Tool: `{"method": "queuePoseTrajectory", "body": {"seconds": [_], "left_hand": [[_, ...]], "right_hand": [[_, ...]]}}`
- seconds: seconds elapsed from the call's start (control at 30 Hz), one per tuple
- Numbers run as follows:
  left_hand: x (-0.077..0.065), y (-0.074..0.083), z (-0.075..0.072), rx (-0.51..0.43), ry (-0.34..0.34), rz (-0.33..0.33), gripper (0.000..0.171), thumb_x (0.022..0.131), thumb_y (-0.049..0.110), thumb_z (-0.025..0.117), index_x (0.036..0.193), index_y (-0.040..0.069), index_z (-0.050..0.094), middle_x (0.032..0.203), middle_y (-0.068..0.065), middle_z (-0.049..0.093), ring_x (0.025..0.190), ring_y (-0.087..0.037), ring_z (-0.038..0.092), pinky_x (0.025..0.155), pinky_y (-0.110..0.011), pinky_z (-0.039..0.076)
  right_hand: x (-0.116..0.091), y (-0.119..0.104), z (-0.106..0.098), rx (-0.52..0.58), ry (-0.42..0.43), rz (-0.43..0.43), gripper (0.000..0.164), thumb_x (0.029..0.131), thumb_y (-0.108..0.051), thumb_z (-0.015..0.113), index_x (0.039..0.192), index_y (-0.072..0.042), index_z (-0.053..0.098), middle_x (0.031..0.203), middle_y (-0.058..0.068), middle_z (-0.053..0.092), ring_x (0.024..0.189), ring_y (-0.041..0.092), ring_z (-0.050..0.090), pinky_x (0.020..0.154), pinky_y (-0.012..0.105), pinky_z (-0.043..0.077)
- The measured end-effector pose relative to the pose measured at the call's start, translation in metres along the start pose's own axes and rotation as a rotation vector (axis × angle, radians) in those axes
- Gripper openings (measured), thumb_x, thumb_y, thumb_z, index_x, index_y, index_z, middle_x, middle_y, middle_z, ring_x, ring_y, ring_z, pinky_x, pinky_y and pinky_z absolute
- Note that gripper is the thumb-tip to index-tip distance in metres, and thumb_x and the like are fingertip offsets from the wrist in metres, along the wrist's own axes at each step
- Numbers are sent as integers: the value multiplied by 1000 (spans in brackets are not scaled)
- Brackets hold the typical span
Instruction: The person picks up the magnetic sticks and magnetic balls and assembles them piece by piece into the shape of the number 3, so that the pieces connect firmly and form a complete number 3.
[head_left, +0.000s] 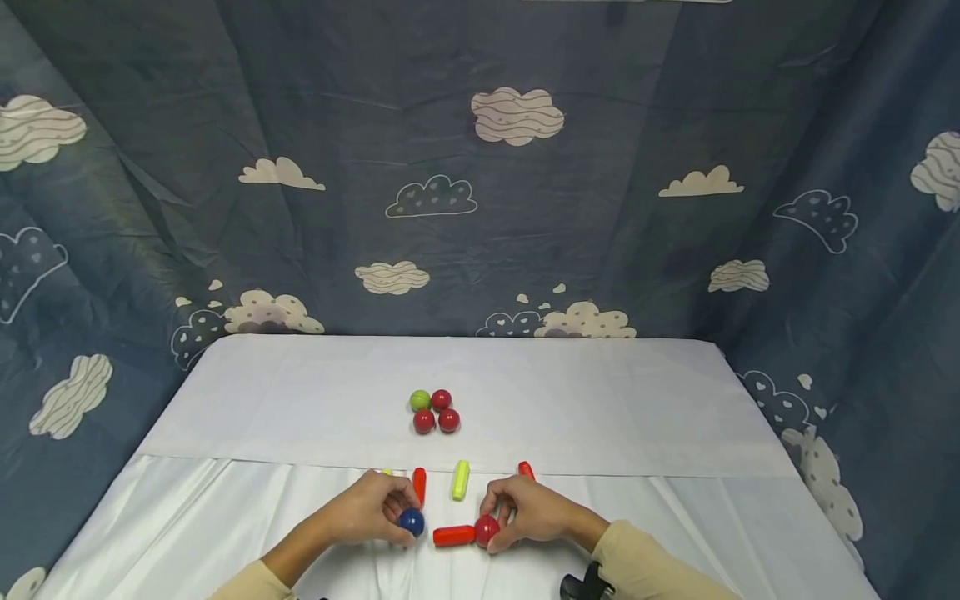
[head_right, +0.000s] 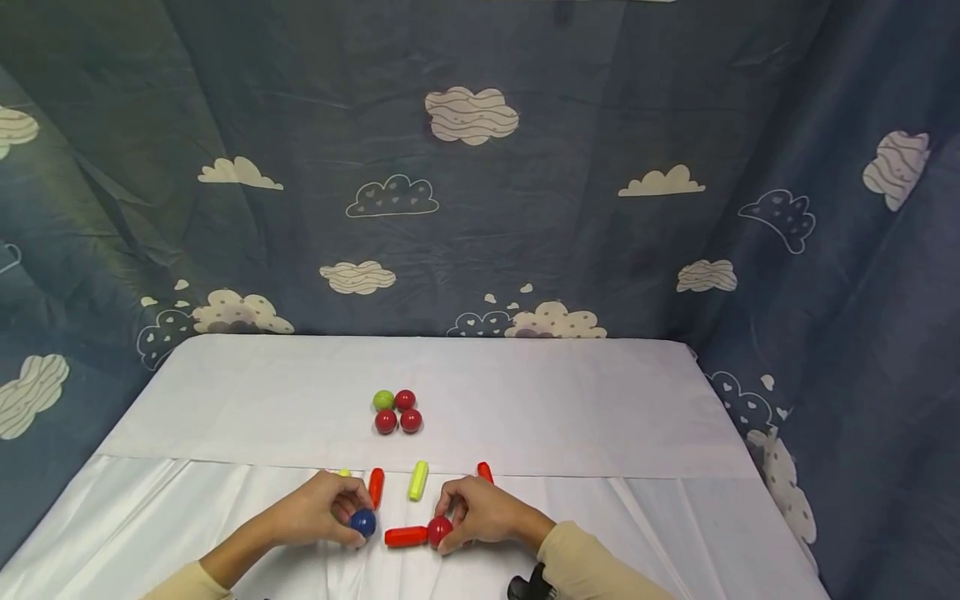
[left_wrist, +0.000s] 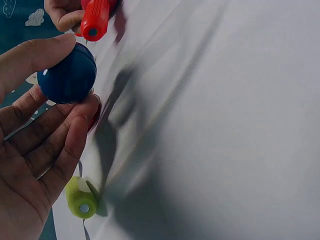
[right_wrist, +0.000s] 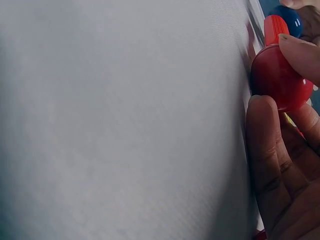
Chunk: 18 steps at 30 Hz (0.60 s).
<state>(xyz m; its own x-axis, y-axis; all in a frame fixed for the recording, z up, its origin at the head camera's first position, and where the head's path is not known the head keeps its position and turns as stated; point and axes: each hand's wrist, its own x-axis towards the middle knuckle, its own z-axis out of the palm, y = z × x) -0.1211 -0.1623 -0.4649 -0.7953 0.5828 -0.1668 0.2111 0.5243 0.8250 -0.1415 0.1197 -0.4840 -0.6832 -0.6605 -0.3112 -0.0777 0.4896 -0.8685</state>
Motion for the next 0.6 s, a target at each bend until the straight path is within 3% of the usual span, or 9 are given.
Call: {"method": "queuePoseTrajectory", "body": {"seconds": [0.23, 0.6], "left_hand": [[-2, 3, 8, -25, -22, -50, 30, 68, 8, 85, 90, 11, 65, 82, 5, 61, 73, -8, 55, 66, -19, 50], [-3, -2, 15, -51, -19, -41, 30, 68, 6, 85, 89, 11, 64, 80, 5, 59, 72, -7, 54, 65, -19, 49]], "right_hand": [[0, -1, 0, 1, 4, 1, 27, 71, -1, 82, 88, -11, 64, 87, -5, 63, 68, 10, 54, 59, 19, 45], [-1, 0, 1, 4, 5, 1, 27, 71, -1, 82, 88, -11, 63, 87, -5, 63, 68, 10, 54, 59, 19, 45]]}}
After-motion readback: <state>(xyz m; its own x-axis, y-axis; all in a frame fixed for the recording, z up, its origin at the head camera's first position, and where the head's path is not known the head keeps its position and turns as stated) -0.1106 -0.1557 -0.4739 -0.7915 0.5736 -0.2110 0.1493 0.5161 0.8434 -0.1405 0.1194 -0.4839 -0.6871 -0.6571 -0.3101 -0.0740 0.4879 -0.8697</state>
